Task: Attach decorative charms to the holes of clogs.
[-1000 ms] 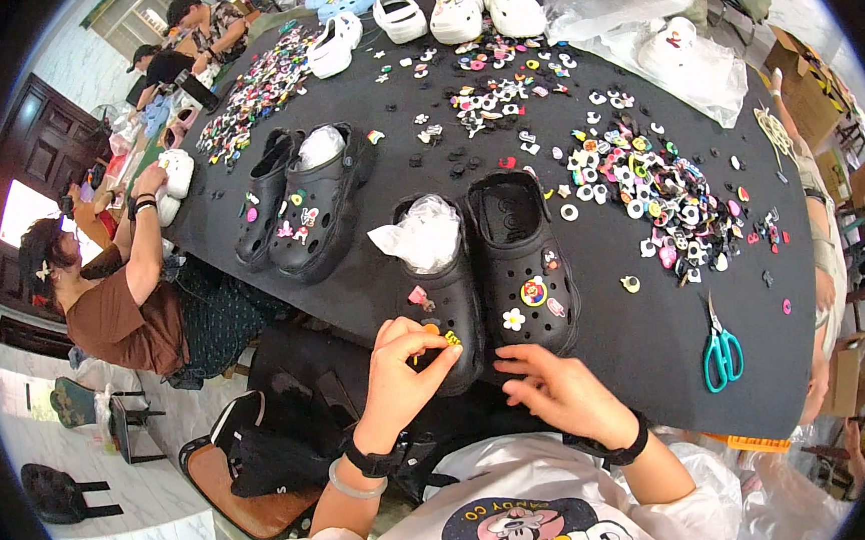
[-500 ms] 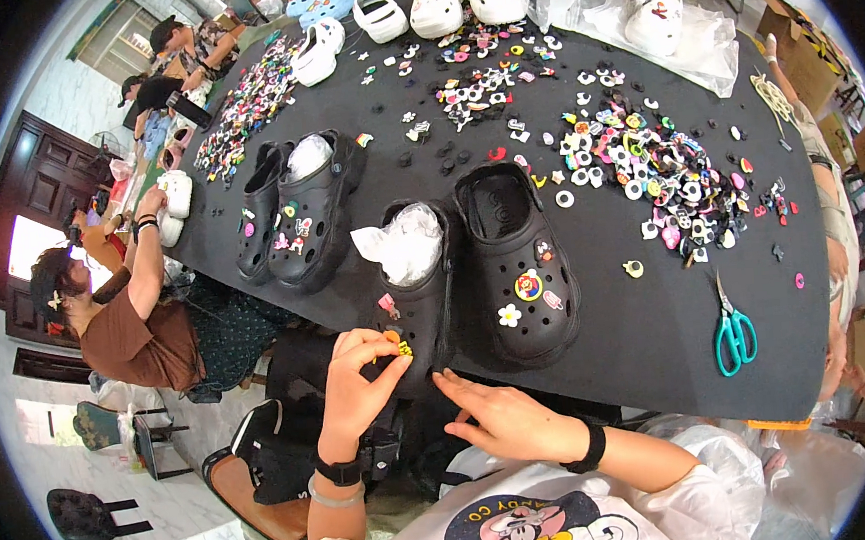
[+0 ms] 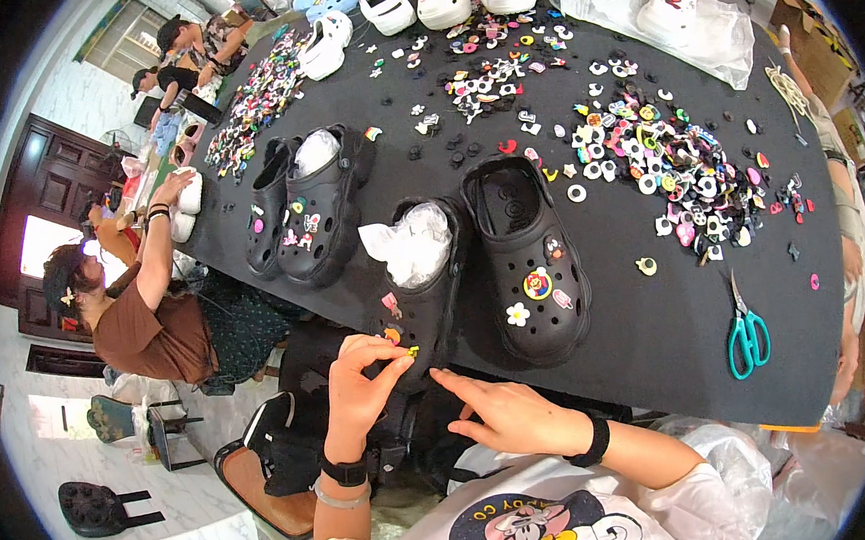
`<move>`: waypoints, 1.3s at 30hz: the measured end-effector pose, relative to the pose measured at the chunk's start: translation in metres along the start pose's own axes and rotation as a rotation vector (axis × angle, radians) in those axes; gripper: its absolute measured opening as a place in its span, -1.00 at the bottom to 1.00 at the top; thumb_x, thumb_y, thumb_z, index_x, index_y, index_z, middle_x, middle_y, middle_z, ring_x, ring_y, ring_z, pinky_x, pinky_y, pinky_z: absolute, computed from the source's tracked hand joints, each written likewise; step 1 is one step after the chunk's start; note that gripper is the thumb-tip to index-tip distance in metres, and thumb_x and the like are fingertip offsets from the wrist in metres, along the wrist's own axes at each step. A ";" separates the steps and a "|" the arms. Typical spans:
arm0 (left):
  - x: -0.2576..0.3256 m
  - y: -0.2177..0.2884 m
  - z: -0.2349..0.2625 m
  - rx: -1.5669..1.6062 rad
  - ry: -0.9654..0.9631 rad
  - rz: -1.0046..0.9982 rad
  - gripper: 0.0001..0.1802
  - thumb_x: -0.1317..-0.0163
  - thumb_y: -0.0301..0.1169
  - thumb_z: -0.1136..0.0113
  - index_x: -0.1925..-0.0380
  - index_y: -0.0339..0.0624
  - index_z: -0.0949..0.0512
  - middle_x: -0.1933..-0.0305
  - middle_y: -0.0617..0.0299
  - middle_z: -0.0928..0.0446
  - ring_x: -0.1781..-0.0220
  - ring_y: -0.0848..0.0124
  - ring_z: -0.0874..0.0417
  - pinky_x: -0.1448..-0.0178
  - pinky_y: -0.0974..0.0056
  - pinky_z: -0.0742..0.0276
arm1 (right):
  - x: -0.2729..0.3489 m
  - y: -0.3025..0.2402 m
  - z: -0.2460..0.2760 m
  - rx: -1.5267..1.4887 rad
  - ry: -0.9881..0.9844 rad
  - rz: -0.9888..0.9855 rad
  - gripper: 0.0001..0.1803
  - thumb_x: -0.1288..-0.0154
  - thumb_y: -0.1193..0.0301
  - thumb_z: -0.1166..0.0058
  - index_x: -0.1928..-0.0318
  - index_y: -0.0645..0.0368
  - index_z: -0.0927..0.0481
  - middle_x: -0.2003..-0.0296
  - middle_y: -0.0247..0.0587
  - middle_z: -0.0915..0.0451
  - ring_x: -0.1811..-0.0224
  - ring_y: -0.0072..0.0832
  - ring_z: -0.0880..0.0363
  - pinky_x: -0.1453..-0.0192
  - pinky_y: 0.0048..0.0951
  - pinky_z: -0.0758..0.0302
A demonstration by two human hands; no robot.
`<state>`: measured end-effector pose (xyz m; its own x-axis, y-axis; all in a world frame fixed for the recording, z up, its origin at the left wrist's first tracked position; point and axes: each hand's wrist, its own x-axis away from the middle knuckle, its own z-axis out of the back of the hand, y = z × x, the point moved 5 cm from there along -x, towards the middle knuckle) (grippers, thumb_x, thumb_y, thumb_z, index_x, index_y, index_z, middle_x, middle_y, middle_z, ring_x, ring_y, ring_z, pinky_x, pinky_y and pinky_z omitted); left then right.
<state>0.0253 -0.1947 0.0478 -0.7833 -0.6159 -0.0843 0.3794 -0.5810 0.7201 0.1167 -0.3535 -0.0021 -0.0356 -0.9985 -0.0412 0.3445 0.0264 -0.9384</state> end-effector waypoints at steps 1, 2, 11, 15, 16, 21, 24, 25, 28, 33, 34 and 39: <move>0.001 -0.001 0.000 0.019 -0.003 -0.008 -0.85 0.05 -0.55 -0.43 0.41 -0.20 -0.71 0.33 0.22 -0.64 0.14 0.33 -0.57 -0.03 0.26 -0.42 | 0.001 0.001 0.001 -0.002 0.008 0.003 -0.24 -0.31 0.29 -0.09 -0.40 0.28 -0.06 -0.23 0.31 -0.35 -0.01 0.10 -0.58 -0.05 -0.08 -0.57; 0.000 -0.001 0.000 0.014 -0.003 -0.007 -0.85 0.05 -0.55 -0.43 0.41 -0.20 -0.71 0.33 0.22 -0.64 0.14 0.33 -0.57 -0.03 0.26 -0.42 | 0.000 0.001 0.002 -0.005 0.015 0.006 -0.23 -0.31 0.29 -0.10 -0.41 0.25 -0.06 -0.22 0.28 -0.37 0.02 0.07 -0.60 -0.03 -0.09 -0.58; 0.004 0.007 0.003 -0.197 0.064 0.004 -0.85 0.08 -0.50 -0.46 0.44 -0.17 -0.70 0.37 0.26 -0.64 0.23 0.37 -0.55 0.06 0.26 -0.41 | -0.002 0.010 0.009 -0.086 0.006 -0.064 -0.23 -0.32 0.29 -0.14 -0.45 0.10 -0.07 0.24 0.01 -0.65 0.30 -0.18 -0.69 0.19 -0.20 -0.56; 0.003 0.002 0.005 -0.091 0.059 0.057 -0.86 0.08 -0.52 -0.45 0.45 -0.20 -0.71 0.40 0.25 -0.64 0.25 0.38 -0.56 0.11 0.29 -0.44 | -0.003 0.011 0.011 -0.091 0.009 -0.055 -0.23 -0.32 0.29 -0.13 -0.45 0.09 -0.07 0.22 0.02 -0.65 0.31 -0.17 -0.69 0.19 -0.20 -0.56; 0.003 -0.002 0.005 -0.011 0.040 0.133 -0.86 0.09 -0.53 -0.45 0.45 -0.21 -0.71 0.41 0.24 -0.64 0.25 0.37 -0.57 0.13 0.30 -0.45 | -0.003 0.011 0.011 -0.096 -0.001 -0.059 -0.23 -0.32 0.30 -0.13 -0.44 0.09 -0.06 0.18 0.04 -0.65 0.31 -0.17 -0.69 0.19 -0.20 -0.56; 0.001 0.009 -0.001 -0.107 0.025 -0.004 -0.85 0.08 -0.53 -0.45 0.43 -0.21 -0.72 0.42 0.23 -0.63 0.23 0.37 -0.58 0.13 0.30 -0.46 | -0.006 0.017 0.011 -0.143 0.034 -0.031 -0.25 -0.32 0.31 -0.10 -0.43 0.12 -0.05 0.31 0.13 -0.61 0.33 0.02 -0.64 0.26 -0.07 -0.54; 0.002 0.006 -0.002 -0.135 0.042 -0.026 -0.87 0.08 -0.53 -0.46 0.46 -0.20 -0.72 0.40 0.24 -0.61 0.25 0.37 -0.57 0.13 0.31 -0.46 | -0.007 0.017 0.012 -0.162 0.047 -0.008 -0.24 -0.32 0.31 -0.10 -0.43 0.13 -0.04 0.31 0.14 -0.62 0.32 0.02 -0.64 0.25 -0.07 -0.54; 0.003 0.004 -0.002 -0.132 0.054 -0.015 -0.89 0.08 -0.53 -0.47 0.49 -0.20 -0.72 0.39 0.25 -0.58 0.27 0.38 -0.56 0.14 0.32 -0.45 | -0.007 0.018 0.011 -0.169 0.042 -0.010 -0.24 -0.32 0.31 -0.10 -0.43 0.12 -0.04 0.30 0.14 -0.62 0.31 0.02 -0.65 0.25 -0.08 -0.54; 0.003 -0.014 -0.001 -0.055 -0.060 0.179 -0.67 0.13 -0.48 -0.53 0.29 -0.22 -0.67 0.29 0.30 -0.50 0.23 0.45 -0.52 0.13 0.35 -0.43 | -0.006 0.019 0.011 -0.192 0.032 -0.013 -0.23 -0.32 0.32 -0.11 -0.44 0.12 -0.03 0.30 0.14 -0.62 0.31 0.02 -0.65 0.24 -0.09 -0.54; 0.001 -0.049 0.000 0.150 -0.018 0.384 -0.21 0.17 -0.48 -0.57 -0.12 -0.15 -0.38 0.10 0.29 -0.39 0.08 0.51 -0.45 0.04 0.39 -0.43 | -0.006 0.022 0.010 -0.226 0.032 -0.007 -0.20 -0.31 0.33 -0.12 -0.44 0.12 0.00 0.20 0.15 -0.62 0.29 -0.03 -0.66 0.19 -0.12 -0.56; 0.001 -0.054 -0.004 0.313 -0.047 0.456 -0.12 0.16 -0.51 -0.56 -0.20 -0.10 -0.28 0.06 0.28 -0.38 0.02 0.50 -0.43 -0.02 0.40 -0.43 | -0.007 0.024 0.011 -0.255 0.047 -0.013 -0.16 -0.31 0.35 -0.12 -0.46 0.17 0.06 0.13 0.15 -0.59 0.28 -0.09 -0.67 0.15 -0.17 -0.56; -0.018 -0.057 -0.015 0.578 -0.325 0.651 0.06 0.12 -0.67 -0.48 -0.41 -0.23 -0.10 -0.15 0.24 -0.33 -0.11 0.43 -0.41 -0.24 0.31 -0.39 | -0.018 0.035 0.007 -0.416 0.110 -0.066 0.03 -0.33 0.43 -0.13 -0.45 0.40 0.41 0.10 0.03 -0.46 0.24 -0.34 -0.61 0.04 -0.39 -0.54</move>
<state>0.0252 -0.1588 -0.0016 -0.6350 -0.4976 0.5909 0.5562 0.2363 0.7968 0.1364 -0.3350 -0.0319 -0.1522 -0.9883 0.0086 -0.0685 0.0018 -0.9977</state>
